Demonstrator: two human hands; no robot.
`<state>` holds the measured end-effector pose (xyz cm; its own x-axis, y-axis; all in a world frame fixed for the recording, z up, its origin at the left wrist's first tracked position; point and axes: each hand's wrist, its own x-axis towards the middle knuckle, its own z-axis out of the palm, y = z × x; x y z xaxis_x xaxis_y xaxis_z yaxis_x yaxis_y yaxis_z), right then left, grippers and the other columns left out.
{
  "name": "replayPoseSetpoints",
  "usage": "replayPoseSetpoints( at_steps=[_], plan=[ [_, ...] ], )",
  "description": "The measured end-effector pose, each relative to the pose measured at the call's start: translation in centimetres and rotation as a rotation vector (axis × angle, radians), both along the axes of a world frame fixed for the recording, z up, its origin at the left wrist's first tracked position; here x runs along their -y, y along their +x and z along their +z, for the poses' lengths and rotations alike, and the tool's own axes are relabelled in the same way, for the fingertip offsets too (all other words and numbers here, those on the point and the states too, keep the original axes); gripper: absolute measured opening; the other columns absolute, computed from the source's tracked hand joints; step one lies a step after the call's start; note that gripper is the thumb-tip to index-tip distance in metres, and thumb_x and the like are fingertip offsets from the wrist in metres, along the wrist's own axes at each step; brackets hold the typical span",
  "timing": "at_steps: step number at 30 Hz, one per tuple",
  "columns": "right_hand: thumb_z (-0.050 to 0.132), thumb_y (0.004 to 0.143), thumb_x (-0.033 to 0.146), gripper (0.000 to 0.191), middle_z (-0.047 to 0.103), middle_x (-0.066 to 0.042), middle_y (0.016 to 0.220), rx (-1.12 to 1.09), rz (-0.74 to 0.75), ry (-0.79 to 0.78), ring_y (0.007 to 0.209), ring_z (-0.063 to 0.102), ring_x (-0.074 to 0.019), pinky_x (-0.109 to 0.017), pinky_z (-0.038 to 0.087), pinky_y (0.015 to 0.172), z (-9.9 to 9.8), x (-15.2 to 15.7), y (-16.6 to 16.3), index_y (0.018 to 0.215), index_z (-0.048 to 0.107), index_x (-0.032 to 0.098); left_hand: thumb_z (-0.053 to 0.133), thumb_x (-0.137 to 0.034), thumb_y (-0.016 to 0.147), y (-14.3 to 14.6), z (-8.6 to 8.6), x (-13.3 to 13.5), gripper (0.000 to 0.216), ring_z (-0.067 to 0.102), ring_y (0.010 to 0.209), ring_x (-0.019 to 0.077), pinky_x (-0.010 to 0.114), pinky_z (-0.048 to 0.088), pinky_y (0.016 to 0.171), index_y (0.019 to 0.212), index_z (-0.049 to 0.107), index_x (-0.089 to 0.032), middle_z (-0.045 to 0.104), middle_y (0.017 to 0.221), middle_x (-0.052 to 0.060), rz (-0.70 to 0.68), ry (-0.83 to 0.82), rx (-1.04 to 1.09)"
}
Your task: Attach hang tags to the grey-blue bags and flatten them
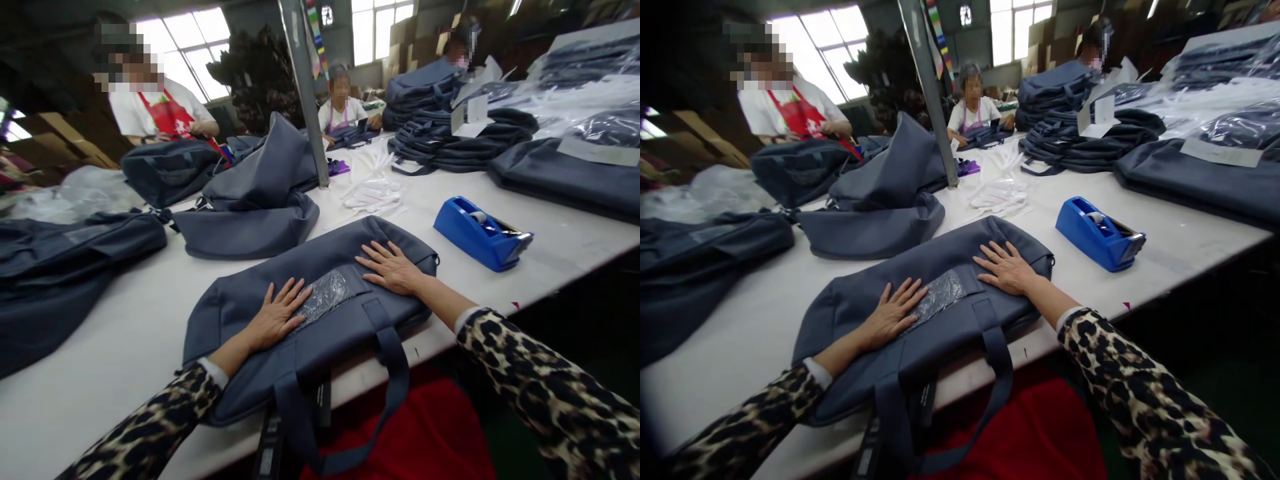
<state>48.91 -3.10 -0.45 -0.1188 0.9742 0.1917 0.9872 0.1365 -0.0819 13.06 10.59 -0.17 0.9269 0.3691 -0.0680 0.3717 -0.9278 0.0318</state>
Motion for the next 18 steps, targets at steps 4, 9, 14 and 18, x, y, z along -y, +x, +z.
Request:
replayPoseSetpoints(
  at_steps=[4, 9, 14, 18],
  plan=[
    [0.039, 0.1, 0.053, 0.053, 0.031, -0.005, 0.16, -0.022, -0.009, 0.063, 0.15, 0.02, -0.0276, -0.055, 0.012, 0.12, -0.1, -0.5, 0.1, 0.148, 0.042, 0.032, 0.028, -0.052, 0.103, 0.2, -0.6, -0.4, 0.06, 0.006, 0.153, 0.0286, 0.061, 0.002, 0.119, 0.156, 0.005, -0.037, 0.009, 0.166, 0.001, 0.005, 0.013, -0.003],
    [0.051, 0.097, 0.036, 0.038, 0.048, -0.012, 0.149, -0.055, -0.058, 0.126, 0.142, 0.037, -0.0301, -0.05, 0.03, 0.113, 3.1, 2.6, -2.0, 0.13, 0.062, 0.023, 0.028, -0.053, 0.103, 0.2, -0.5, -0.2, 0.06, 0.01, 0.152, 0.0282, 0.06, 0.003, 0.119, 0.157, 0.009, -0.037, 0.012, 0.165, 0.002, 0.008, -0.011, 0.022],
    [0.059, 0.093, 0.046, 0.033, 0.066, -0.009, 0.123, -0.203, 0.156, 0.1, 0.108, 0.059, -0.0238, -0.039, 0.044, 0.096, 4.8, 12.9, -11.0, 0.116, 0.065, 0.023, 0.036, -0.056, 0.1, 0.5, 1.0, -0.3, 0.059, 0.023, 0.147, 0.029, 0.059, 0.01, 0.118, 0.155, 0.024, -0.037, 0.028, 0.162, 0.003, 0.035, -0.152, 0.119],
    [0.075, 0.078, 0.053, 0.054, 0.066, -0.007, 0.123, -0.143, 0.272, 0.036, 0.104, 0.059, -0.0266, -0.041, 0.045, 0.094, -0.1, 18.6, -18.4, 0.122, 0.06, 0.024, 0.042, -0.054, 0.096, 2.7, 3.1, -1.1, 0.053, 0.045, 0.128, 0.0293, 0.048, 0.03, 0.112, 0.139, 0.053, -0.025, 0.052, 0.141, 0.01, 0.106, -0.307, 0.242]
  ],
)
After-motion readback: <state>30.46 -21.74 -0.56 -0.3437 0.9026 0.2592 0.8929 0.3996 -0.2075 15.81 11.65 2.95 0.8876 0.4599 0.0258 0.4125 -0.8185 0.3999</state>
